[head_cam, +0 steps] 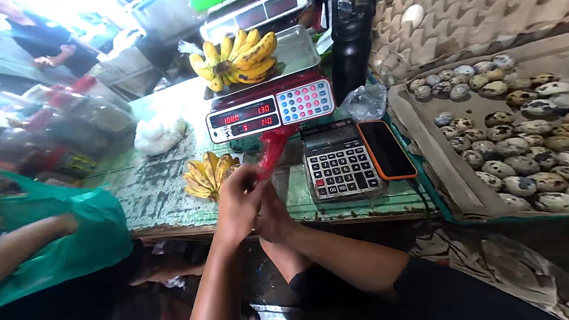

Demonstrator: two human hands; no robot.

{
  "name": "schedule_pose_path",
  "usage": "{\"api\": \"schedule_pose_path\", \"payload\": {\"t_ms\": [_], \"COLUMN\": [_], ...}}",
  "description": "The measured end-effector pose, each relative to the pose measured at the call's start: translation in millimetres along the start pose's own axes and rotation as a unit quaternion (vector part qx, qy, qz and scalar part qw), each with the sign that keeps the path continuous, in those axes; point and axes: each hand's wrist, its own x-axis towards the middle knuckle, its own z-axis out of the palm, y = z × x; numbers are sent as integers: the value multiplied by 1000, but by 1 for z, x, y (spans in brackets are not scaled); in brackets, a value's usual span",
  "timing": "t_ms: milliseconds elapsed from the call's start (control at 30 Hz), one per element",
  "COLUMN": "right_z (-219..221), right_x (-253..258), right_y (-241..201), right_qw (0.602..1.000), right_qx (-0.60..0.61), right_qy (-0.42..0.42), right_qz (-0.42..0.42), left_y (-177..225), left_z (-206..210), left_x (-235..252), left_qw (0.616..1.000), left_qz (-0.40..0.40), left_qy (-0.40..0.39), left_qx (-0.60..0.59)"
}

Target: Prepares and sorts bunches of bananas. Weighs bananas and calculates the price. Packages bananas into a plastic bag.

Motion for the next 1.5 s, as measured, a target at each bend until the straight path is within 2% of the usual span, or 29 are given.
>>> {"api": "schedule_pose_path", "payload": {"t_ms": [67, 133, 200, 233, 300, 333, 400, 467, 533, 600, 667, 700, 767, 833, 900, 933, 1000, 1133, 1200, 1300, 1367, 1433, 1500], "right_z": [-6, -8, -22, -29, -41, -47, -59, -38, -11, 14, 42, 54, 74, 97, 116, 126, 141, 152, 164, 168, 167, 168, 173], "right_x": [1, -4, -11, -13, -21, -25, -24, -18, -20, -34, -43, -44, -49, -49, -40, -34, -32, -48, -41, -33, -32, -36, -27], "right_y": [-1, -1, -12, -16, -33, -65, -147, -142, -140, -149, -138, -134, -141, -160, -177, -179, -195, -219, -211, -197, -193, -188, -182], "right_qw": [999, 996, 979, 960, 929, 927, 894, 850, 855, 862, 826, 819, 839, 864, 888, 895, 885, 795, 770, 753, 740, 735, 756], "right_qx": [33, 80, 192, 273, 368, 373, 417, 487, 473, 456, 507, 513, 481, 428, 331, 280, 273, 437, 474, 485, 497, 503, 483], "right_qy": [-21, -14, -1, 3, -35, -47, -100, -167, -185, -171, -199, -219, -223, -233, -262, -274, -274, -286, -272, -263, -276, -272, -250], "right_qz": [26, 29, 75, 56, -17, -16, 129, 109, 105, 143, 143, 133, 119, 131, 185, 214, 261, 309, 329, 358, 359, 365, 364], "left_y": [9, 17, 18, 19, 19, 16, -6, -31, -51, -67, -84, -90, -87, -56, -16, -3, -11, -51, -53, -64, -88, -100, -78], "left_z": [-37, -86, -126, -140, -151, -148, -140, -133, -130, -133, -145, -151, -159, -159, -139, -121, -97, -111, -120, -98, -81, -82, -108], "left_x": [-52, -109, -164, -189, -229, -245, -273, -298, -319, -344, -371, -383, -404, -410, -387, -370, -344, -332, -333, -332, -326, -323, -324], "left_qw": [984, 955, 933, 930, 941, 945, 934, 921, 901, 853, 793, 777, 780, 827, 896, 915, 909, 870, 870, 868, 838, 824, 829], "left_qz": [59, 118, 168, 171, 128, 86, 10, -57, -109, -163, -196, -210, -234, -163, -81, -78, -92, -112, -78, -53, -55, -40, -65], "left_qy": [155, 264, 304, 309, 291, 290, 317, 343, 378, 464, 547, 569, 575, 539, 426, 362, 314, 449, 461, 420, 437, 495, 536], "left_qx": [-58, -61, -91, -105, -115, -127, -163, -177, -182, -174, -184, -170, -76, 11, 92, 158, 259, 173, 154, 261, 323, 272, 147]}}
